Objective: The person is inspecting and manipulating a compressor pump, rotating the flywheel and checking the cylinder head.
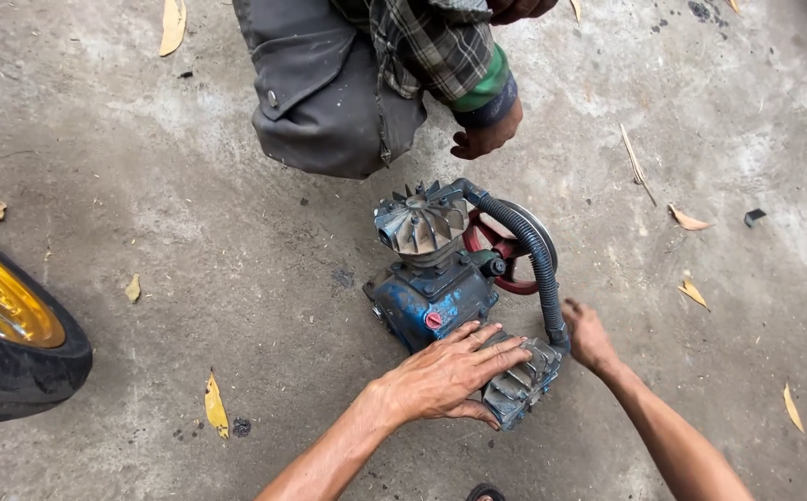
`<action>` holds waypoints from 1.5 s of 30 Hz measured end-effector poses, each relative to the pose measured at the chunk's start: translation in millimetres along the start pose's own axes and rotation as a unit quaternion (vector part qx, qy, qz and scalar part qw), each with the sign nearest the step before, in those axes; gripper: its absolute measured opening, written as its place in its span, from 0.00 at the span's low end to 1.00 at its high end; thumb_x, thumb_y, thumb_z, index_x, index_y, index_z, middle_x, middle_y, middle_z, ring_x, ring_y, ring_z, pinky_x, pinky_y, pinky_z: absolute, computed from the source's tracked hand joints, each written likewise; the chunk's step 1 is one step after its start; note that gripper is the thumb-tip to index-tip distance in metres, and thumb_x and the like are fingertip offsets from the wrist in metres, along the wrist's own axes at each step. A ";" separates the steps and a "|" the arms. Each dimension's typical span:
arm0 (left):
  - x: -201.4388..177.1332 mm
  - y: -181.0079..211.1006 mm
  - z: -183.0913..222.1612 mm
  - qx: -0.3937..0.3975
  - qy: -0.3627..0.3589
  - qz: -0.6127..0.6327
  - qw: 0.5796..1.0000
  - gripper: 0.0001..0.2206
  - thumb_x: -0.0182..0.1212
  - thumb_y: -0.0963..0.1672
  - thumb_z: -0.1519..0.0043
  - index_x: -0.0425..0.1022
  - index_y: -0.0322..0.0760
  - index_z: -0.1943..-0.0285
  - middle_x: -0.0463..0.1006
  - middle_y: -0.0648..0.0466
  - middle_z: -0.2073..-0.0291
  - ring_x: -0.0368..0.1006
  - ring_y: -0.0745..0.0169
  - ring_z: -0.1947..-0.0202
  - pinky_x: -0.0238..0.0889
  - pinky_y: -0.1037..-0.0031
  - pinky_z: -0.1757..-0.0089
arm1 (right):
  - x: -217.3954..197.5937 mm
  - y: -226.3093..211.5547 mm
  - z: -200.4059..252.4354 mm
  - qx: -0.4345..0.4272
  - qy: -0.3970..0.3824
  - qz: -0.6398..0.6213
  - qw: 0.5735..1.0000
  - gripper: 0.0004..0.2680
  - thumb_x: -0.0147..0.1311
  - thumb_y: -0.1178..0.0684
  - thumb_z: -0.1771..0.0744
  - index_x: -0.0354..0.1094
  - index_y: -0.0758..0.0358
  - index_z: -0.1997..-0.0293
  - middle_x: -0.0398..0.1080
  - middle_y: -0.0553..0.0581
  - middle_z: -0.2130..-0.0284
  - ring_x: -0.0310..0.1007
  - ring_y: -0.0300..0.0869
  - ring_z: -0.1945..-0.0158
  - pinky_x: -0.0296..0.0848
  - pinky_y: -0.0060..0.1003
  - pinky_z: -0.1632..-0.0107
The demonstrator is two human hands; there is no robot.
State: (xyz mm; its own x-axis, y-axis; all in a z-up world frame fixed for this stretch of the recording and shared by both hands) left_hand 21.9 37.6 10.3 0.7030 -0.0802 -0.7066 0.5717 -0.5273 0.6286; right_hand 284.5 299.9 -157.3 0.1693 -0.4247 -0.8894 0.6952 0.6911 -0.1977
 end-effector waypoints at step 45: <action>0.0 1.6 -2.5 -0.006 -0.011 0.015 1.000 0.44 0.57 0.59 0.42 0.48 0.39 0.20 0.53 0.46 0.22 0.48 0.34 0.23 0.43 0.46 0.31 | -141.6 -143.0 -161.8 0.092 -0.019 0.027 0.995 0.11 0.47 0.56 0.28 0.69 0.65 0.69 0.68 0.55 0.80 0.66 0.42 0.80 0.70 0.36 0.80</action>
State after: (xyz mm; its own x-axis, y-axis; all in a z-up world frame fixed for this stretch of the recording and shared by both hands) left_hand 23.8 38.9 12.1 0.7099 -0.1142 -0.6950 0.5563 -0.5142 0.6527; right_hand 48.1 355.9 -69.8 0.2334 -0.4138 -0.8799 0.7998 0.5963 -0.0683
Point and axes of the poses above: each hand's wrist, its own z-axis away from the middle knuckle, its own x-axis out of the palm, y = z × x, the point moved 5 cm from there along -z, towards the middle knuckle
